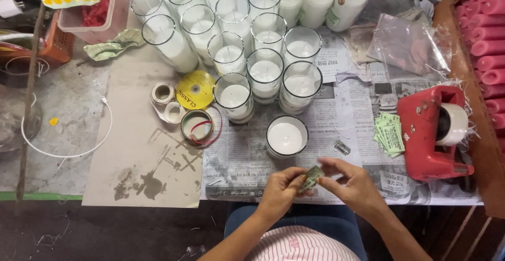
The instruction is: Applying gold decorative labels to the rims of glass candle jars at a workbench.
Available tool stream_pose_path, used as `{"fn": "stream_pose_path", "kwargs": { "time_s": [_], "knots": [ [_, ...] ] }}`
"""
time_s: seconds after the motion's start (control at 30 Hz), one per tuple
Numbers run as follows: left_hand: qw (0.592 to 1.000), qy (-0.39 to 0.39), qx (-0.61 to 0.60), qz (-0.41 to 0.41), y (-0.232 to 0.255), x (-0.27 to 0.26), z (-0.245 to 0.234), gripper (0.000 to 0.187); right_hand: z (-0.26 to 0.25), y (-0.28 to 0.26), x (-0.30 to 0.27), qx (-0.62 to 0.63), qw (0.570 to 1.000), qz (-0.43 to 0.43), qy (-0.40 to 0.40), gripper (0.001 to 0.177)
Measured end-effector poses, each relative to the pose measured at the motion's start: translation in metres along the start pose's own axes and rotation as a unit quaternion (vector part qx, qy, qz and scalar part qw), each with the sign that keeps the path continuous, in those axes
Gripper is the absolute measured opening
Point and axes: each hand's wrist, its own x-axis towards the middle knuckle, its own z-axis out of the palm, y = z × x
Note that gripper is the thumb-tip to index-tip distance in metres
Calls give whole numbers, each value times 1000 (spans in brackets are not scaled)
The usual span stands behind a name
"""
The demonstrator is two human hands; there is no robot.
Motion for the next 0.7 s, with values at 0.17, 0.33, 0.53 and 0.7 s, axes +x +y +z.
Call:
{"fn": "stream_pose_path", "kwargs": {
  "time_s": [0.17,0.33,0.53,0.7],
  "knots": [
    [988,13,152,-5,32,-14,-4,14,4,15,3,26,998,-54,21,10],
    [931,144,299,151,27,-9,-48,7,-19,49,2,112,988,-15,104,14],
    [843,140,462,235,17,41,-61,116,-13,58,-4,186,974,15,127,7],
    [897,97,358,242,46,30,-42,91,-9,59,-14,235,962,2,136,7]
  ]
}}
